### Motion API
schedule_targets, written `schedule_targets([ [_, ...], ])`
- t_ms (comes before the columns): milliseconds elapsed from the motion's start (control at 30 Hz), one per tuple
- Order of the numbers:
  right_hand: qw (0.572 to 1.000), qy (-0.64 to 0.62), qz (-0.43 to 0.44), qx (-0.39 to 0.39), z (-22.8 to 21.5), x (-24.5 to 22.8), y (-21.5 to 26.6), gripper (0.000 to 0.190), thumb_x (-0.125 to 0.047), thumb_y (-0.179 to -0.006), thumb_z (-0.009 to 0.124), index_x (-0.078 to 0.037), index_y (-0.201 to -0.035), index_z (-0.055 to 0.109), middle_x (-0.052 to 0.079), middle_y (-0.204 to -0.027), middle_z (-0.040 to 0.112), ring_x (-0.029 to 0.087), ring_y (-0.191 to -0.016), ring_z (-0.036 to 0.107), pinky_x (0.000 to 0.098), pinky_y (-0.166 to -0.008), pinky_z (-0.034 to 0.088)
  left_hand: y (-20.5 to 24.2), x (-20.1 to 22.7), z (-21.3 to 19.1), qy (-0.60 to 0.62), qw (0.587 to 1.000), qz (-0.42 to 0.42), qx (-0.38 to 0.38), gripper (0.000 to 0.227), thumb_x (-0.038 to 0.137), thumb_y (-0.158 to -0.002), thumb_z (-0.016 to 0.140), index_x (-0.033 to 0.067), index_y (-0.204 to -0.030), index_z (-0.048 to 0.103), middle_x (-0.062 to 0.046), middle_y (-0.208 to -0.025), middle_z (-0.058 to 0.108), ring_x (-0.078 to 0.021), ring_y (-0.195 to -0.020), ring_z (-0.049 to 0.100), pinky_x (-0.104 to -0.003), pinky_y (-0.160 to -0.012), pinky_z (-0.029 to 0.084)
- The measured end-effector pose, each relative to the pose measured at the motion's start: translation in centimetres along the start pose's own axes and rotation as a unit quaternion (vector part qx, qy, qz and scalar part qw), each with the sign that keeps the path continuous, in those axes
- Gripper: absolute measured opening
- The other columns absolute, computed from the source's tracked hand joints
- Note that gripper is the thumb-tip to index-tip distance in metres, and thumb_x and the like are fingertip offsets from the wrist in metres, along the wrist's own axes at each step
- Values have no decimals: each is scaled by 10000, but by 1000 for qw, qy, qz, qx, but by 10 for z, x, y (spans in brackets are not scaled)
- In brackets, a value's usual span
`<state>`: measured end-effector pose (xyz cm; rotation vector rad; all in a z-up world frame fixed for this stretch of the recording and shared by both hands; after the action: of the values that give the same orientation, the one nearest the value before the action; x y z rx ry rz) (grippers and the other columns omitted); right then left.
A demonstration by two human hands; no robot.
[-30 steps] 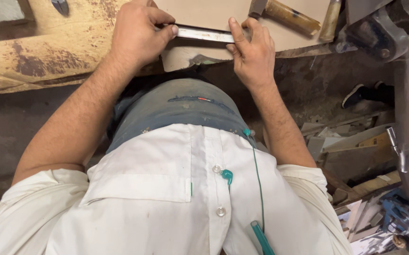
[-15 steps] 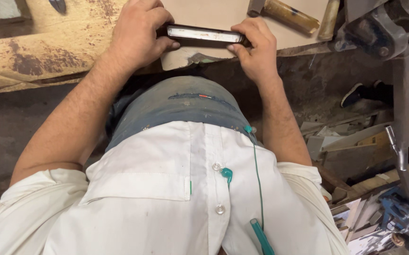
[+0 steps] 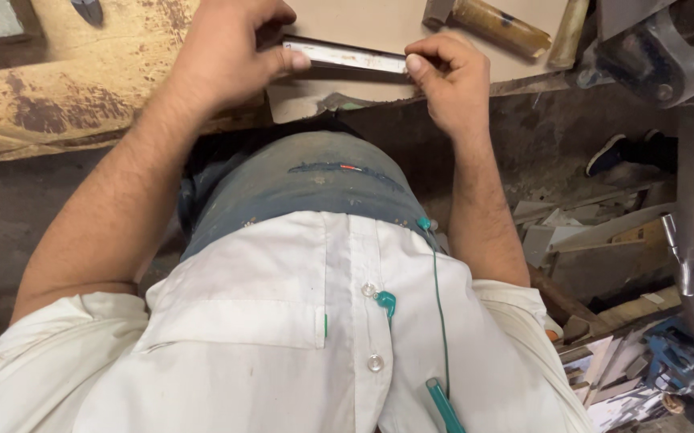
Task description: The person assembles a rectangular metal frame by inserting a white insert into a dark metal channel, then repeatedly uses a manual press to bend the ends. The person also uses a hammer to tap the frame and a file to smooth edges, handling the components one at a time on a cluttered workbench.
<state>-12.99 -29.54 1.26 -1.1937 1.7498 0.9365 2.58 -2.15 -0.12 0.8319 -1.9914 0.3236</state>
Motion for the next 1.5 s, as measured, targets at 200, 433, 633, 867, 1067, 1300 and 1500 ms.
schedule_targets([
  [200,986,-84,142,20,5,4,-8,39,31,-929,780,40,-951,749,41,-750,687,67,-567,574,229,-495,451,-16,-11,6,-19,994,-106,-30,253,346,-962,803,123,-1080,778,-43,-941,763,-193,-841,723,-378,-762,570],
  [433,983,-25,184,14,6,5,-19,69,43,-883,785,33,-865,720,37,-701,684,56,-499,556,238,-417,418,-25,-6,11,-78,982,-164,-59,208,337,-956,784,140,-1020,773,-37,-895,749,-179,-803,708,-383,-717,567],
  [633,999,-10,47,5,5,2,-5,87,-4,-985,765,33,-1053,725,17,-902,654,51,-708,551,219,-613,457,-19,-8,-4,40,992,-98,-70,243,291,-942,822,132,-1115,761,-27,-981,758,-179,-895,725,-353,-786,576],
  [867,991,97,-88,8,24,-29,7,403,55,-783,860,31,-1132,660,94,-1147,590,94,-769,539,240,-637,470,11,4,-4,-58,991,124,12,536,231,-746,986,18,-1160,721,-124,-1132,677,-339,-1068,637,-446,-895,513],
  [1067,977,163,-138,28,30,-27,0,342,68,-822,904,4,-1060,667,97,-1031,641,210,-863,628,317,-735,514,9,-2,8,-81,979,172,76,396,197,-716,951,29,-928,662,-105,-1059,626,-333,-1069,595,-449,-918,468],
  [1300,973,178,-139,44,28,-28,4,298,85,-821,871,5,-1029,673,90,-1007,640,187,-839,639,311,-682,521,11,-10,16,-91,974,192,80,358,197,-737,930,32,-921,671,-101,-1002,625,-331,-1064,592,-445,-926,468],
  [1500,980,155,-124,25,26,-25,1,292,121,-790,845,15,-1002,674,88,-972,629,181,-821,617,306,-697,505,10,-2,8,-82,965,232,88,391,238,-746,943,29,-895,649,-112,-984,634,-343,-1008,618,-460,-897,503],
])
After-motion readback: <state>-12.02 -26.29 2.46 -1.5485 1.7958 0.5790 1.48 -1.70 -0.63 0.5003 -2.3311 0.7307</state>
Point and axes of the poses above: each hand's wrist, its own y-axis away from the middle knuckle, its own z-axis out of the palm, x = y × z, the point moved 3 cm from there along -y, towards the middle knuckle
